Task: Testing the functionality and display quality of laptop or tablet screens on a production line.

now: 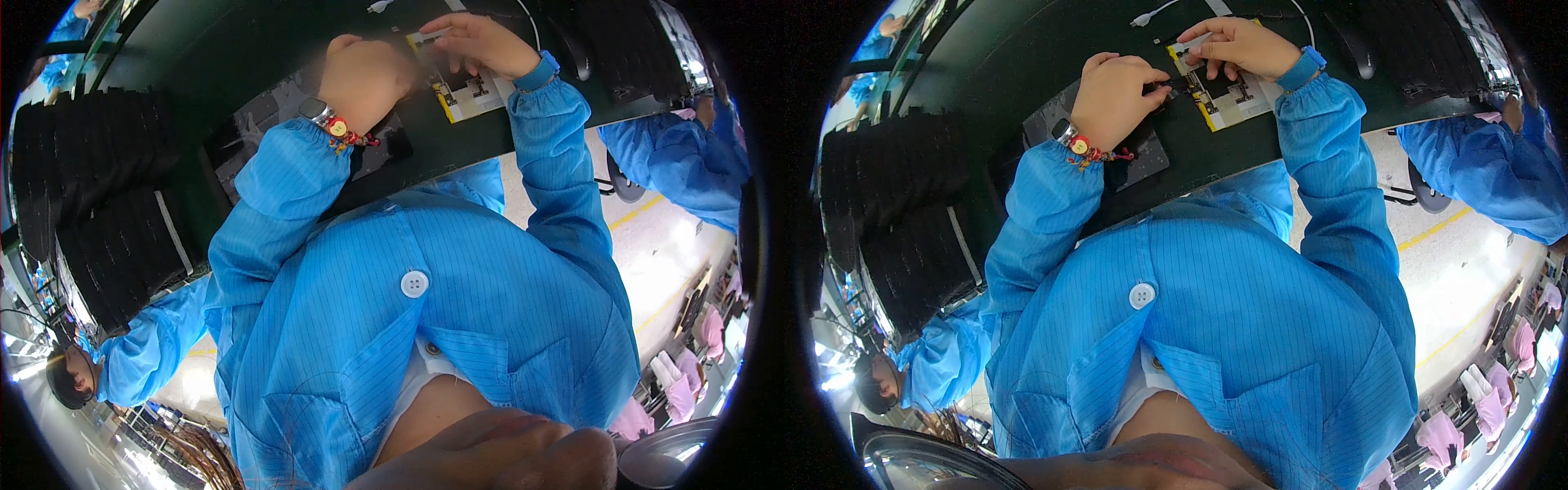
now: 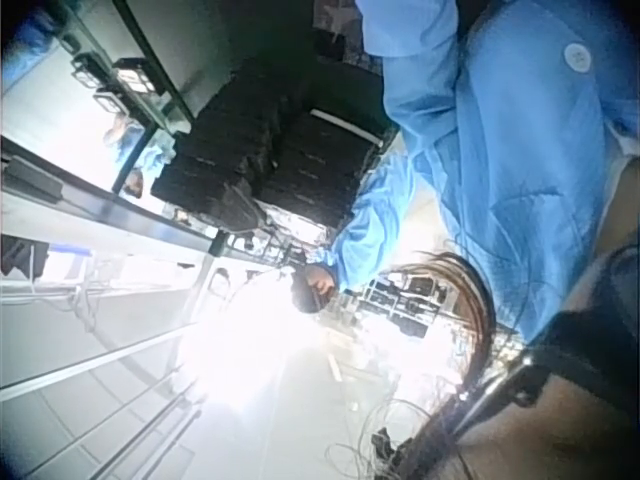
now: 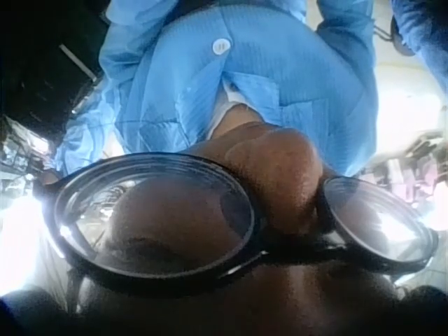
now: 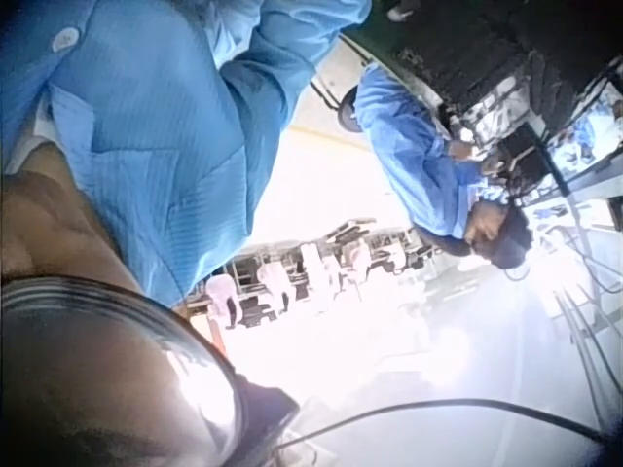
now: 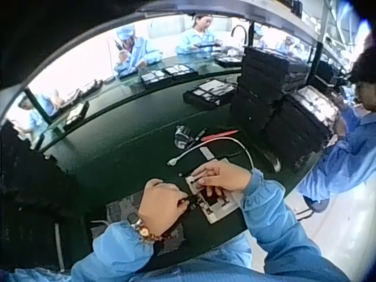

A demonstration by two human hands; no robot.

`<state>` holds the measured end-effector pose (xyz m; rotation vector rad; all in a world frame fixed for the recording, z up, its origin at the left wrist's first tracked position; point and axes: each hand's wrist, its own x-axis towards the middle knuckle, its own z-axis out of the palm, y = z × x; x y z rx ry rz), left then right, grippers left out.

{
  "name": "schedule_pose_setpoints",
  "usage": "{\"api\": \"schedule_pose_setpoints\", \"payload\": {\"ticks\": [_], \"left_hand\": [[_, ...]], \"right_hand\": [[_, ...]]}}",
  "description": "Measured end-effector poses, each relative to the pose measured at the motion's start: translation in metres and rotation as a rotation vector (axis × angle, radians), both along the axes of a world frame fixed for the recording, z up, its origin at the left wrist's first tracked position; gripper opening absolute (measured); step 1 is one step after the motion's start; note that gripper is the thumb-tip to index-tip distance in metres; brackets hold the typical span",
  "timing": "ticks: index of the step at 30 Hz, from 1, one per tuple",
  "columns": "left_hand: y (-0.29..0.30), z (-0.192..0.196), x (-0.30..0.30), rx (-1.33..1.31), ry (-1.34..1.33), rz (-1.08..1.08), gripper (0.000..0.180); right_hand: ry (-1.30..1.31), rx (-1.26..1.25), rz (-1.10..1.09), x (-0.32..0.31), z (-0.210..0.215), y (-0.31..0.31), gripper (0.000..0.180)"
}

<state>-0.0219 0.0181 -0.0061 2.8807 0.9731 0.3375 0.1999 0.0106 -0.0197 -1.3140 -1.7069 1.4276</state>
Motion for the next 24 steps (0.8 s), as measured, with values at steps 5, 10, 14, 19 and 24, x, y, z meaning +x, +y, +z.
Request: {"api": "schedule_pose_setpoints", "payload": {"ticks": [5,10,14,19,24], "left_hand": [[0.0004,-0.001,-0.0004,0.004,-0.004,0.008,0.019],[-0.0032,0.0034,0.0017,0.036,0.047,0.005,0.018],[-0.005,0.0004,0.0033,0.023,0.073,0.058,0.018],[-0.0049,0.0012,0.0043,0.016,0.091,0.046,0.018],[-0.0041,-0.0005,0.0022,0.011,0.028,0.005,0.018]], "right_hand": [[-0.014,-0.011,0.015,-0.0013,0.0056,-0.0014,0.035],[-0.008,-0.003,0.027,0.0005,0.0021,-0.0006,0.036],[-0.01,-0.005,-0.001,-0.0004,0.0006,0.0002,0.035],[-0.007,-0.009,-0.024,-0.0011,-0.0006,-0.0011,0.035],[-0.024,-0.028,-0.016,-0.0033,0.0045,-0.0023,0.034]]}}
